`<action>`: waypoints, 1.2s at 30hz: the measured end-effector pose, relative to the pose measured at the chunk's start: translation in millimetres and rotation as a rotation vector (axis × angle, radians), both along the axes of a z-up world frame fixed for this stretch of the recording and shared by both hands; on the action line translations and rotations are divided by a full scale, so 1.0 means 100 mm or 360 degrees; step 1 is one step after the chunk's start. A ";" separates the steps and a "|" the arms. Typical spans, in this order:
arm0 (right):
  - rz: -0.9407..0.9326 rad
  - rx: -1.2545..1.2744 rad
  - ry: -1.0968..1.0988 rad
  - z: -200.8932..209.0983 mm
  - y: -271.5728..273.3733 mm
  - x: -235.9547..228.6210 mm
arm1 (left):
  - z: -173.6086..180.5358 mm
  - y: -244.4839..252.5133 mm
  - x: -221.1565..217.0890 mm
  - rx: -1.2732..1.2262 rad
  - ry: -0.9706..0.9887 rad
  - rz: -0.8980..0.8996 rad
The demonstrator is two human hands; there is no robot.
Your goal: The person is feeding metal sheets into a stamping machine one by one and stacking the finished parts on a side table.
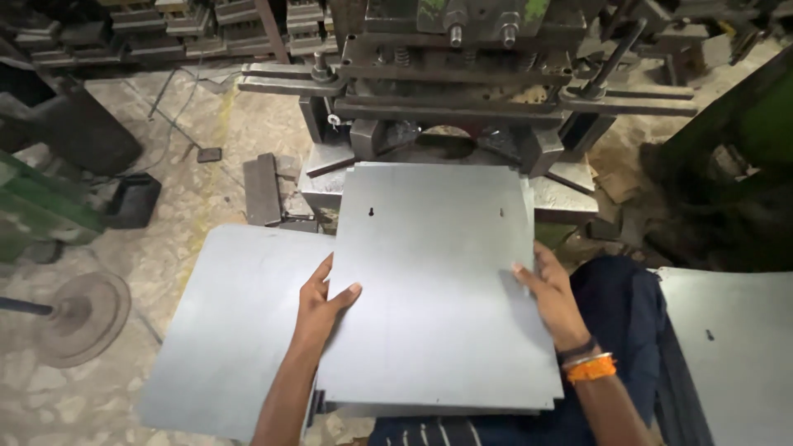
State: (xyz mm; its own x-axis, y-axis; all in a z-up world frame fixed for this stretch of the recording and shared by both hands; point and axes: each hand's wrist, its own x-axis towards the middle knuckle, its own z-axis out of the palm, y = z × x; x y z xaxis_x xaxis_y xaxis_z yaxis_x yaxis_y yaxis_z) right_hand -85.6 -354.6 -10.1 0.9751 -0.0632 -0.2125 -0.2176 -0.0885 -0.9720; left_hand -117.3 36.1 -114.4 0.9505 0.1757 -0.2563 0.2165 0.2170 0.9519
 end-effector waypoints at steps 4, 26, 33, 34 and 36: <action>-0.0024 -0.1332 -0.0252 -0.34 -0.07 0.23 | 0.80 -0.25 -0.02 0.0624 -0.0134 0.0473; 0.1439 -0.0364 -0.0293 -0.35 3.07 0.10 | -0.97 2.17 -0.29 0.2587 0.0536 0.0953; 0.1559 -0.0958 -0.0724 -0.45 3.03 0.02 | -1.28 3.27 -0.39 0.2293 0.0943 0.0941; 0.1569 -0.0957 -0.0727 -0.50 3.03 0.02 | -1.40 3.42 -0.41 0.2290 0.0950 0.0949; 0.1591 -0.1156 -0.0821 -0.60 3.07 0.01 | -1.60 3.76 -0.50 0.1987 0.1288 0.0531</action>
